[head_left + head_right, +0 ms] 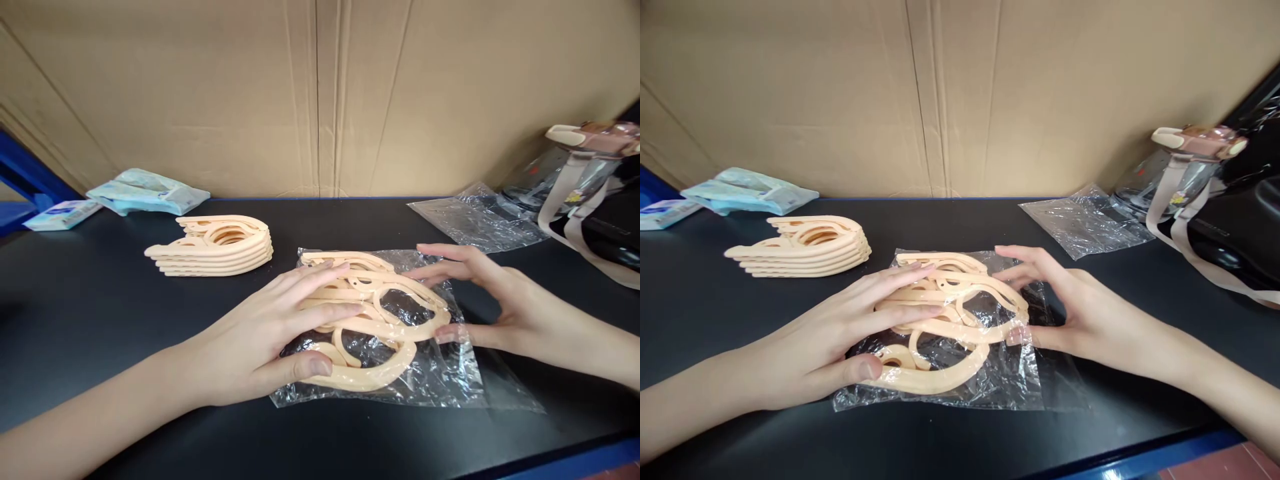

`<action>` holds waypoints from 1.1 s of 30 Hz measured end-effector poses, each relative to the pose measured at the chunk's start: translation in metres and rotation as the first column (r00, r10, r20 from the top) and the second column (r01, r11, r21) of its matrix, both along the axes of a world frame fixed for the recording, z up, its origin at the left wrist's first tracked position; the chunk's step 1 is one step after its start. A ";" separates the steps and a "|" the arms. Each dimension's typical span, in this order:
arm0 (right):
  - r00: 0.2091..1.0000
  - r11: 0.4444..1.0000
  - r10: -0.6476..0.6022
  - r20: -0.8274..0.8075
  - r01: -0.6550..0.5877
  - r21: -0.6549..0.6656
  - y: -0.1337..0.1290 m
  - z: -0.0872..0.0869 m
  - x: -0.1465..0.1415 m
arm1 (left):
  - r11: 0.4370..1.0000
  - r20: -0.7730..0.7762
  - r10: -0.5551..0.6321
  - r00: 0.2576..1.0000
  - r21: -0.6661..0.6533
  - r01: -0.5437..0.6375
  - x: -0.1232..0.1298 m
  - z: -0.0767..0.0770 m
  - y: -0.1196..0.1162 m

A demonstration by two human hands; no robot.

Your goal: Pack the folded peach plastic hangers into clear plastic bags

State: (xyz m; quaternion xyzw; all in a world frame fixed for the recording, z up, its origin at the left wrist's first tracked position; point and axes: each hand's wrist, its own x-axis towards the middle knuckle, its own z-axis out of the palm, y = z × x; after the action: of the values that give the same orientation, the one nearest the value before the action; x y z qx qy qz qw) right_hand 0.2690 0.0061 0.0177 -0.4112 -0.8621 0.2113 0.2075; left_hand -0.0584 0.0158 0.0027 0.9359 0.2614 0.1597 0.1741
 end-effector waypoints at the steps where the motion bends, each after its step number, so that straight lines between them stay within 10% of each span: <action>1: 1.000 1.000 -0.009 -0.011 0.009 -0.016 0.000 0.002 0.003 | 1.000 0.002 0.005 1.000 -0.002 -0.005 0.000 0.000 0.000; 25: 0.990 0.999 -0.018 -0.142 0.022 0.026 0.008 -0.013 -0.028 | 0.995 -0.030 0.040 0.999 0.089 -0.037 -0.002 -0.008 0.001; 33: 0.938 0.965 -0.157 -0.308 0.081 -0.248 -0.001 -0.003 -0.009 | 0.997 0.004 0.037 0.999 0.065 -0.037 -0.001 -0.006 0.000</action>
State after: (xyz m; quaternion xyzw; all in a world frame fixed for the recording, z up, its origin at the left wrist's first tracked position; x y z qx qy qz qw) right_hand 0.2598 0.0050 0.0143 -0.4439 -0.7590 0.3621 0.3096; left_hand -0.0598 0.0162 -0.0035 0.9358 0.2731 0.1728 0.1408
